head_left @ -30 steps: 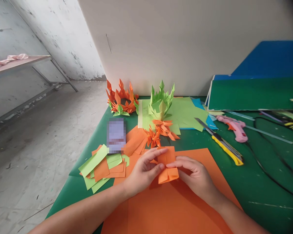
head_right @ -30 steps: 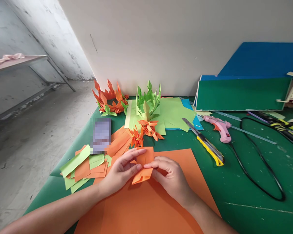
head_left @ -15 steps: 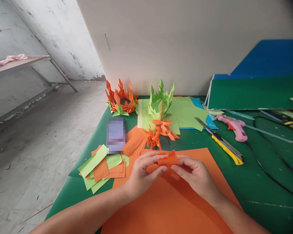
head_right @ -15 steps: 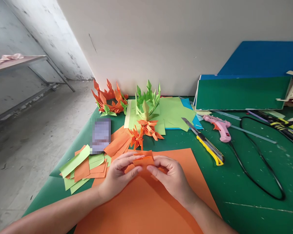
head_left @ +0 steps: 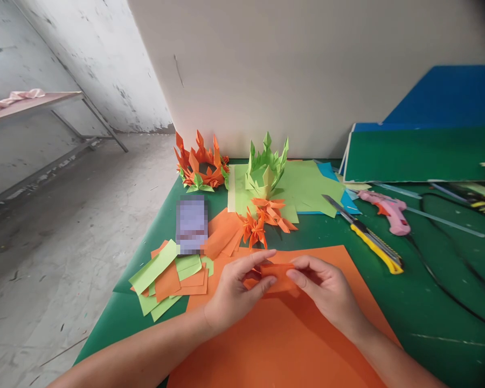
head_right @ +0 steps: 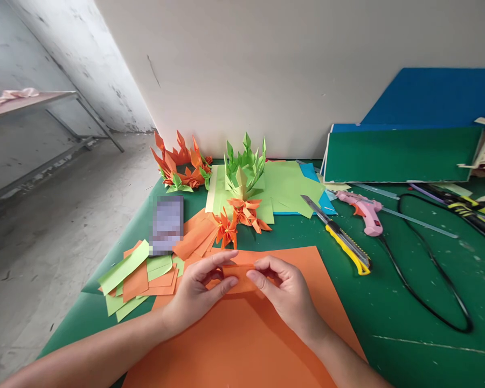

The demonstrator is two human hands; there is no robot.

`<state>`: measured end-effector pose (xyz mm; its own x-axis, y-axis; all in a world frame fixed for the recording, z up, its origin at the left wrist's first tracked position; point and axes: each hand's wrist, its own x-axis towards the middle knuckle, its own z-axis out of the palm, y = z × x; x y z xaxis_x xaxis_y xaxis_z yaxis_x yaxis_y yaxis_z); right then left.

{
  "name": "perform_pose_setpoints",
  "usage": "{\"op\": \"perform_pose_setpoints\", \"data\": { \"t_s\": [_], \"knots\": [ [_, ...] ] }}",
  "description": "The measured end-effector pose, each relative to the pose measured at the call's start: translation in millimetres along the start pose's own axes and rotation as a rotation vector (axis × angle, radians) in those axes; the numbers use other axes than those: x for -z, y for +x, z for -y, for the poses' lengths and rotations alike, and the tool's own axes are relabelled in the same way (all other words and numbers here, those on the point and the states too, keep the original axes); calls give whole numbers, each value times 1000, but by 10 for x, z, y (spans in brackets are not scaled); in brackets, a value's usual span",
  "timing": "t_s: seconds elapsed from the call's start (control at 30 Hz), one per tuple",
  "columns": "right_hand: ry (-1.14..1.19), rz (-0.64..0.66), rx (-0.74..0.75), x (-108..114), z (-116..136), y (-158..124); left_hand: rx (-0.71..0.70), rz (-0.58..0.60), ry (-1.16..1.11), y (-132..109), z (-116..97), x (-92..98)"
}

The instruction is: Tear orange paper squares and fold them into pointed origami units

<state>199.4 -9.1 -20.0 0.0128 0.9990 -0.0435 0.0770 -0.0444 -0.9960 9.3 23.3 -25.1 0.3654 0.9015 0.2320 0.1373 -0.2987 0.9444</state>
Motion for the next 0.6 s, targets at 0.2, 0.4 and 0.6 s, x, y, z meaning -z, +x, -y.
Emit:
{"op": "perform_pose_setpoints", "data": {
  "t_s": [0.2, 0.4, 0.6],
  "knots": [
    [-76, 58, 38, -20, 12, -9, 108, 68, -54, 0, -38, 6],
    [-189, 118, 94, -33, 9, -23, 203, 114, -57, 18, -47, 15],
    [-177, 90, 90, -13, -8, -17, 179, 150, -34, 27, -50, 34]
  ]
}}
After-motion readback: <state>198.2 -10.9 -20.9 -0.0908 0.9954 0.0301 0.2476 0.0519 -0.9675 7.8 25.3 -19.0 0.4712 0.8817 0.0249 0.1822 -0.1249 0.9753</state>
